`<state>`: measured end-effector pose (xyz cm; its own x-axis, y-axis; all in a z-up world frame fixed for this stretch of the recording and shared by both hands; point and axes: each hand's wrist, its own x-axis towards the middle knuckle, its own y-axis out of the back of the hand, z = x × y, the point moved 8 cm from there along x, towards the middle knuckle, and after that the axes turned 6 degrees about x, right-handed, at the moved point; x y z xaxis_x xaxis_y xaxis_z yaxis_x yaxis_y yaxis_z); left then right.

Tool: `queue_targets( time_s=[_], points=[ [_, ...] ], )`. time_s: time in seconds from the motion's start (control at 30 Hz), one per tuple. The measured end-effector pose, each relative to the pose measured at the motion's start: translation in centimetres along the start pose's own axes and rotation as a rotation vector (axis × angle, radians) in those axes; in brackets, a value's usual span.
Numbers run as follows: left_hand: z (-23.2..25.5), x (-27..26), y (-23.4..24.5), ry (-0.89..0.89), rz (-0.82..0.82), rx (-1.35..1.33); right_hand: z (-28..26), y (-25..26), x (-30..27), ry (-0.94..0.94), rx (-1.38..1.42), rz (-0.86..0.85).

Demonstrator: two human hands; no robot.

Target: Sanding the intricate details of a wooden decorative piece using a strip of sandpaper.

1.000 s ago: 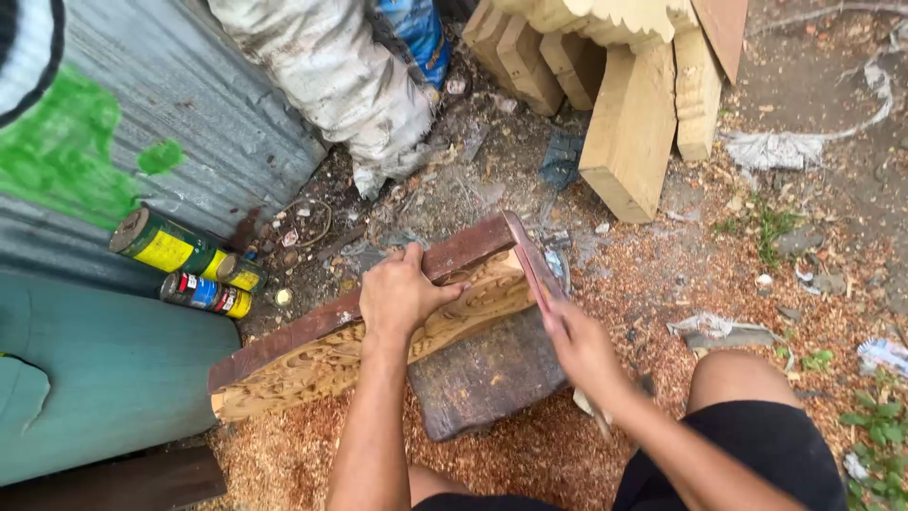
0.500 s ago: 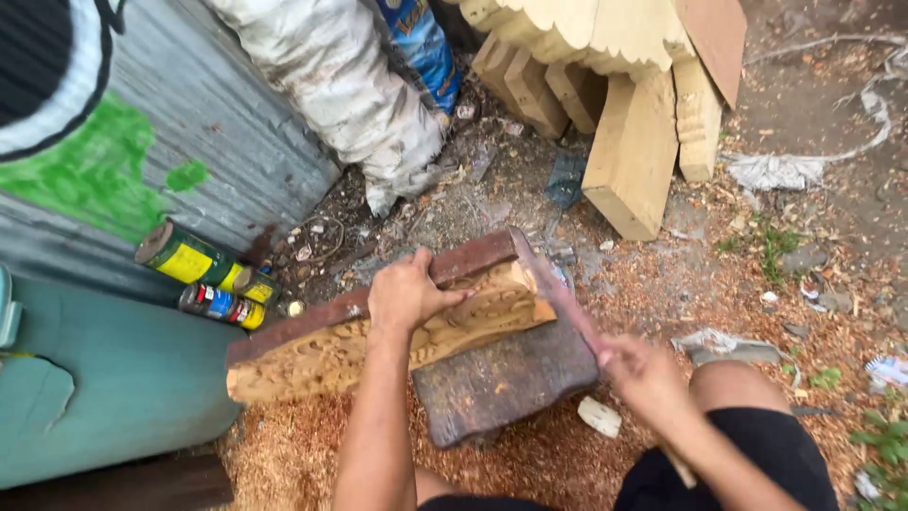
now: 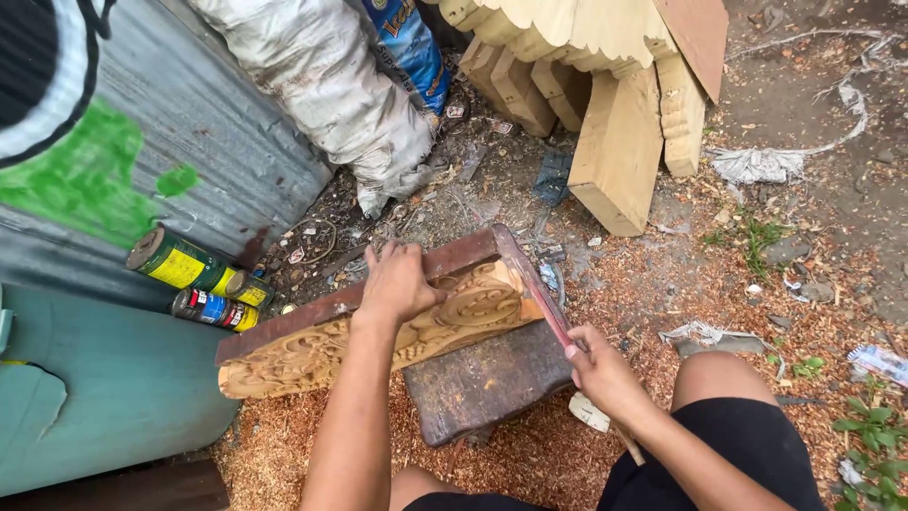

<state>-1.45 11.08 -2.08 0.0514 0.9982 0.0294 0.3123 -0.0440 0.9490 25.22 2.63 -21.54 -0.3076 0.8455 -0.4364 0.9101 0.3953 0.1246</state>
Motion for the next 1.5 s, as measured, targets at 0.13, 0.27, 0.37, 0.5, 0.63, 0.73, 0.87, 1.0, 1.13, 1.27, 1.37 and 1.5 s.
queue_targets(
  time_s=[0.13, 0.27, 0.37, 0.5, 0.63, 0.73, 0.87, 1.0, 1.13, 1.27, 1.37, 1.5],
  points=[
    [1.5, -0.6, 1.7, 0.005, -0.013, -0.025, -2.2, 1.1, -2.2, 0.056, -0.029, 0.131],
    [1.1, -2.2, 2.1, 0.199, -0.241, -0.196, -5.8, -1.0, -0.7, 0.115, 0.179, 0.055],
    [1.1, -1.7, 2.0, 0.186, -0.16, -0.178, -7.5, -2.0, 3.5, 0.038, 0.093, 0.036],
    [0.9, -1.7, 2.0, 0.185, -0.096, -0.168, -9.1, -2.6, 2.0, 0.17, 0.088, 0.092],
    [0.8, -0.8, 2.0, 0.166, -0.066, -0.162, -5.2, -3.1, -1.3, 0.351, 0.111, 0.155],
    [1.0, -1.2, 1.9, 0.152, -0.085, -0.143, -6.5, -3.2, 2.0, 0.138, 0.217, 0.095],
    [0.7, -1.0, 2.1, 0.175, -0.104, -0.15, -7.0, -3.6, 4.4, 0.168, 0.171, 0.095],
    [0.7, -0.3, 2.2, 0.174, -0.11, -0.135, -2.7, -3.6, 0.0, 0.201, 0.202, 0.158],
    [1.3, -1.1, 1.2, 0.166, -0.11, -0.123, -5.4, -3.0, 5.1, 0.564, 0.144, 0.265],
    [0.8, -1.4, 1.2, 0.196, -0.128, -0.122, -8.7, -3.0, 4.7, 0.341, 0.084, 0.183],
    [1.0, -0.9, 1.3, 0.176, -0.104, -0.132, -3.7, -3.0, 1.7, 0.233, 0.149, 0.148],
    [1.4, -1.1, 1.4, 0.168, -0.111, -0.146, -3.2, -3.1, 3.2, 0.249, 0.224, 0.155]
  ],
)
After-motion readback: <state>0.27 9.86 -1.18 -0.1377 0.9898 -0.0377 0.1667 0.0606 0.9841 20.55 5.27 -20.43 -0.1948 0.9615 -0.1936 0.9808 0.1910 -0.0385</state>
